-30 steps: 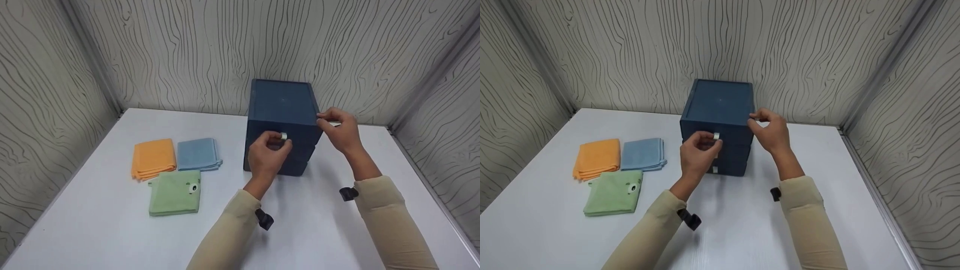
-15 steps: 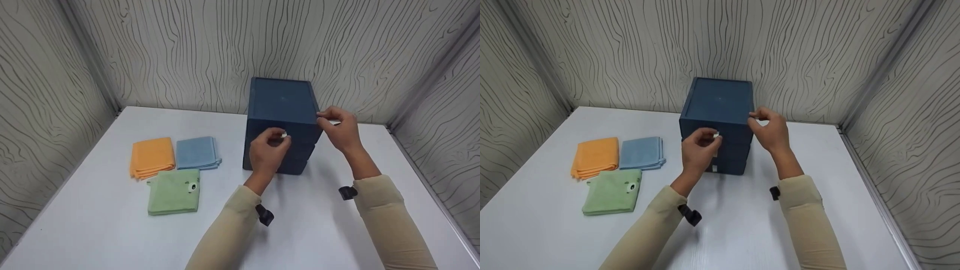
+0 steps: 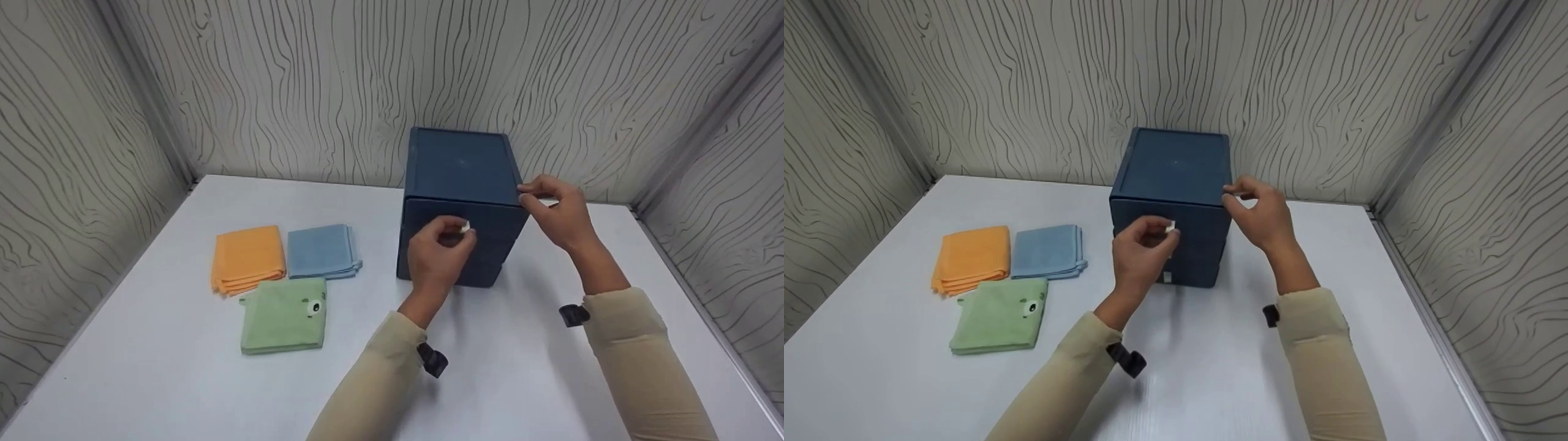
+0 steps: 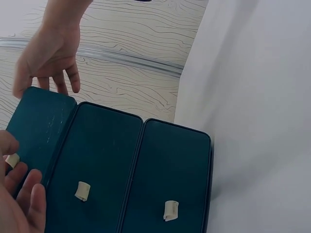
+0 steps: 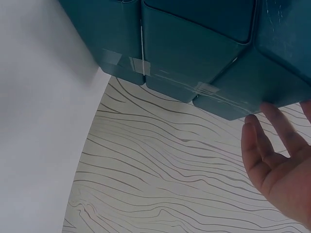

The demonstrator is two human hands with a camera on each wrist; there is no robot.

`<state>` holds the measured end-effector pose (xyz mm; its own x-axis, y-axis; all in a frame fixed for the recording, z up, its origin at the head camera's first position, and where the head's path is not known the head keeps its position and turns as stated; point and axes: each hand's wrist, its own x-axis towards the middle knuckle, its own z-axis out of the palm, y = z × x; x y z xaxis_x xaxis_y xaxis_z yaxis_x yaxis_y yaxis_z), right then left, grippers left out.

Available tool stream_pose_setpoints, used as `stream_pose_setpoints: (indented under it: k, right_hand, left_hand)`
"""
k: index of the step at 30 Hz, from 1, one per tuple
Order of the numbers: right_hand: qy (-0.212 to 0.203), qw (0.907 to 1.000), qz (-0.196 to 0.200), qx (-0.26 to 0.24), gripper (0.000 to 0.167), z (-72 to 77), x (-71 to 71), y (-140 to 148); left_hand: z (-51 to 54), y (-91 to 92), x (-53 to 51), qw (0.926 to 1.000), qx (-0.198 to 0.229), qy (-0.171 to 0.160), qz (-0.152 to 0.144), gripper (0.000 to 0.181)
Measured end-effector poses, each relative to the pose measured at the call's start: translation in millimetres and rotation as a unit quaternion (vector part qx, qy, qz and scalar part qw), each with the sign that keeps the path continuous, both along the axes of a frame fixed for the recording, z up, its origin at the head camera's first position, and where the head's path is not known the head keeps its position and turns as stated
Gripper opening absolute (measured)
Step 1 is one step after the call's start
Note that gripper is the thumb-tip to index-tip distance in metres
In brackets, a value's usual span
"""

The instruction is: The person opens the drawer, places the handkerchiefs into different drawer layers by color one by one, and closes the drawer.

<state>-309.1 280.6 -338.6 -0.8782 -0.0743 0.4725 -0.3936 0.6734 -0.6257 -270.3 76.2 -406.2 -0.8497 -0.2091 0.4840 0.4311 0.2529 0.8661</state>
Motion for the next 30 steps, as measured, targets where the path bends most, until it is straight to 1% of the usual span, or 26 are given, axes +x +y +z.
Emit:
stream_pose_setpoints:
  k: [3, 10, 11, 15, 17, 18, 23, 30]
  right_hand:
    - [-0.006, 1.0, 0.003, 0.0, 0.017, 0.3, 0.3, 1]
    - [-0.017, 0.9997, 0.019, -0.003, 0.017, 2.5, 2.2, 3]
    - [-0.017, 0.9996, 0.021, -0.002, 0.017, 6.0, 6.0, 1]
    - [-0.016, 0.9995, 0.025, 0.005, 0.018, 6.2, 6.1, 1]
    - [-0.016, 0.9995, 0.027, 0.009, 0.018, 6.3, 6.2, 1]
    - [-0.016, 0.9995, 0.027, 0.011, 0.018, 3.2, 2.6, 4]
    - [-0.025, 0.9991, 0.031, 0.017, 0.019, 5.3, 2.1, 4]
    - [-0.051, 0.9972, 0.039, 0.038, 0.023, 10.8, 3.7, 5]
  left_hand:
    - [-0.6, -0.6, 3.8, 1.0, -0.006, 0.007, 0.001, 0.012]
    - [-1.1, -2.1, 13.0, 0.9996, -0.001, 0.028, -0.006, 0.011]
    - [-1.0, -2.2, 14.0, 0.9996, -0.001, 0.028, -0.007, 0.011]
    - [-1.3, -2.8, 16.4, 0.9994, -0.008, 0.034, -0.006, 0.011]
    - [-1.7, -3.1, 16.7, 0.9991, -0.015, 0.039, -0.002, 0.011]
    - [-1.7, -3.1, 16.9, 0.9989, -0.019, 0.043, 0.0, 0.011]
    - [-0.6, -3.9, 19.4, 0.9974, -0.045, 0.056, 0.009, 0.01]
    - [0.7, -4.7, 24.6, 0.9941, -0.08, 0.071, 0.019, 0.009]
